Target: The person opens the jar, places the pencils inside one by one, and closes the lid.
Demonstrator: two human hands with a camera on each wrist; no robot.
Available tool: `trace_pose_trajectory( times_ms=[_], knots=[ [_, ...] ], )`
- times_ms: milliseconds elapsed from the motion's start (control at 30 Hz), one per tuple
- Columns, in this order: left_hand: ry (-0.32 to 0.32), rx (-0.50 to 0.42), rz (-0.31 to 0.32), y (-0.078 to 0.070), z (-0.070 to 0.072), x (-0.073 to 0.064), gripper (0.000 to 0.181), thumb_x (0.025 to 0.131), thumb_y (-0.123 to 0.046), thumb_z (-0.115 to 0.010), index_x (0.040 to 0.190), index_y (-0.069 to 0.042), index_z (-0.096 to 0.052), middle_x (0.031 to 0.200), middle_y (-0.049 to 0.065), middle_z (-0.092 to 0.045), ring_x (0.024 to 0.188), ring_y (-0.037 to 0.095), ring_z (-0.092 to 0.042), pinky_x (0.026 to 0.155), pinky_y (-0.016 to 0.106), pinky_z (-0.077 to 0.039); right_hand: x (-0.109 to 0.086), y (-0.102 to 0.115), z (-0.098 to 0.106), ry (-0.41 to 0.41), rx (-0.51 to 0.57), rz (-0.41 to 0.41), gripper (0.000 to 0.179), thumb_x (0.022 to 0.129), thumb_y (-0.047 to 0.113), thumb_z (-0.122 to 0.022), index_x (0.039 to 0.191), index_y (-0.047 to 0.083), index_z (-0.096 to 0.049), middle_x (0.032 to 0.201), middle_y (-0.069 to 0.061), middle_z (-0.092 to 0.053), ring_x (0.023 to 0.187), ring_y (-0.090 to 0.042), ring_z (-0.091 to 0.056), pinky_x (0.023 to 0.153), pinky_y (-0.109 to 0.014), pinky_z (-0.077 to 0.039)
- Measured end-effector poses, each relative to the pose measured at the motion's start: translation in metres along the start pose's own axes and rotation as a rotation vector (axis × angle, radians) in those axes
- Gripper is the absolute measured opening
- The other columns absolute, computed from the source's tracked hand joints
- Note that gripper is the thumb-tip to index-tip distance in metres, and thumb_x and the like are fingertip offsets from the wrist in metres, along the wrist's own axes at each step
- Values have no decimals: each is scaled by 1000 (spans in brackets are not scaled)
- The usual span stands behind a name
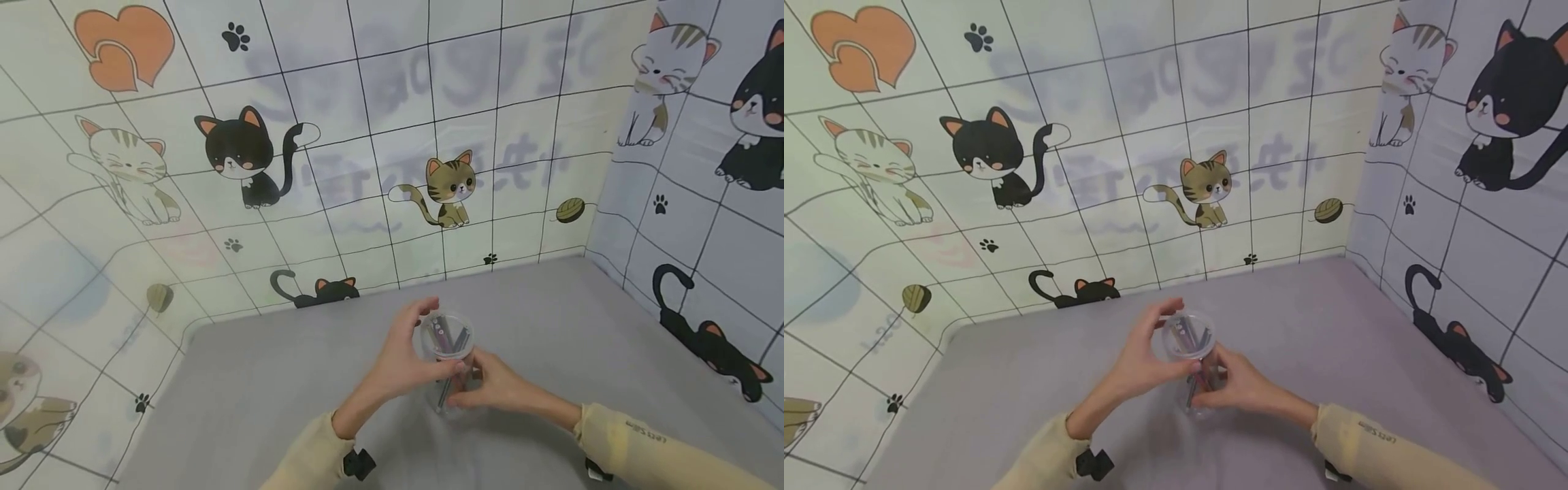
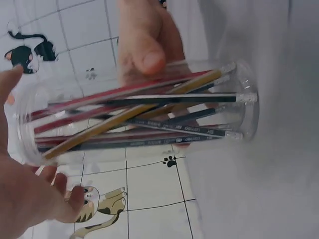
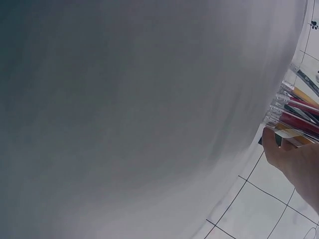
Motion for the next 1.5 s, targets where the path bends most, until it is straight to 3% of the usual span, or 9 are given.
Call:
trace_pose_trajectory(
  times_ms=[167, 467, 600, 767, 967, 1067, 1333, 1400, 1500],
  knots=[
    [-88, 54, -40, -1, -1, 0, 72, 74, -21, -88, 134, -5, -51, 131, 10, -54, 119, 23, -48, 98, 44, -43, 0, 3, 0, -5, 3, 26, 51, 81, 13, -83, 123, 5, -54, 101, -3, -60, 89, -15, -59, 81, -41, -52],
    [57, -130, 4, 9, 6, 1, 75, 81, -13, -80, 146, -7, -45, 144, 4, -49, 131, 21, -44, 105, 44, -40, 2, 3, 1, -12, 1, -5, 63, 80, 16, -85, 132, 3, -51, 124, -10, -58, 107, -17, -59, 91, -44, -50],
    [-11, -69, 25, 9, 1, -3, 81, 77, -20, -87, 143, -6, -43, 140, 4, -49, 126, 21, -45, 105, 43, -39, 2, 3, 0, -4, -5, -6, 48, 81, 16, -84, 118, 7, -55, 112, -7, -59, 95, -17, -59, 86, -43, -51],
    [-68, -39, 18, 10, 1, -3, 69, 77, -20, -87, 134, -3, -52, 131, 4, -55, 120, 20, -50, 104, 44, -41, 2, 1, 0, -21, 12, -13, 62, 81, 15, -84, 132, 4, -50, 129, -12, -55, 110, -20, -58, 90, -47, -50],
    [61, -127, 23, 17, 7, 0, 69, 83, -12, -81, 144, -6, -49, 138, 7, -51, 127, 23, -45, 105, 44, -41, 2, 0, 2, -53, 17, -30, 96, 77, 17, -87, 153, 6, -29, 141, -16, -48, 118, -30, -55, 91, -48, -50],
    [87, -171, 40, 18, 6, -2, 75, 84, -9, -80, 149, -9, -43, 142, 6, -47, 128, 23, -43, 106, 43, -41, 0, -1, 2, -51, 15, -45, 99, 77, 19, -88, 154, 9, -27, 142, -14, -47, 118, -30, -55, 91, -46, -50],
    [-128, -65, -9, 6, -4, -5, 77, 73, -19, -90, 136, -3, -49, 134, 8, -53, 123, 23, -48, 105, 46, -39, -3, -2, 0, -28, 13, -45, 92, 79, 20, -86, 151, 7, -30, 138, -12, -50, 117, -23, -57, 95, -46, -49],
    [-132, -59, -26, 5, -4, -4, 74, 74, -17, -89, 136, -2, -51, 134, 9, -55, 124, 23, -49, 105, 48, -39, -3, -2, 0, -29, 15, -45, 93, 80, 20, -86, 152, 8, -29, 138, -12, -49, 117, -22, -57, 95, -46, -49],
    [-54, -125, -31, 9, 0, -1, 72, 79, -11, -83, 141, -5, -48, 139, 9, -55, 128, 21, -48, 106, 48, -39, -3, -2, 1, -35, 16, -46, 96, 79, 19, -86, 154, 8, -28, 139, -12, -49, 117, -23, -56, 94, -46, -49]
  ],
)
Point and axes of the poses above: each hand's wrist, its own x-axis towards the middle knuckle, its own z-axis out of the back of the hand, y = z × x, the point moved 4 cm from there along x, towards the middle knuckle
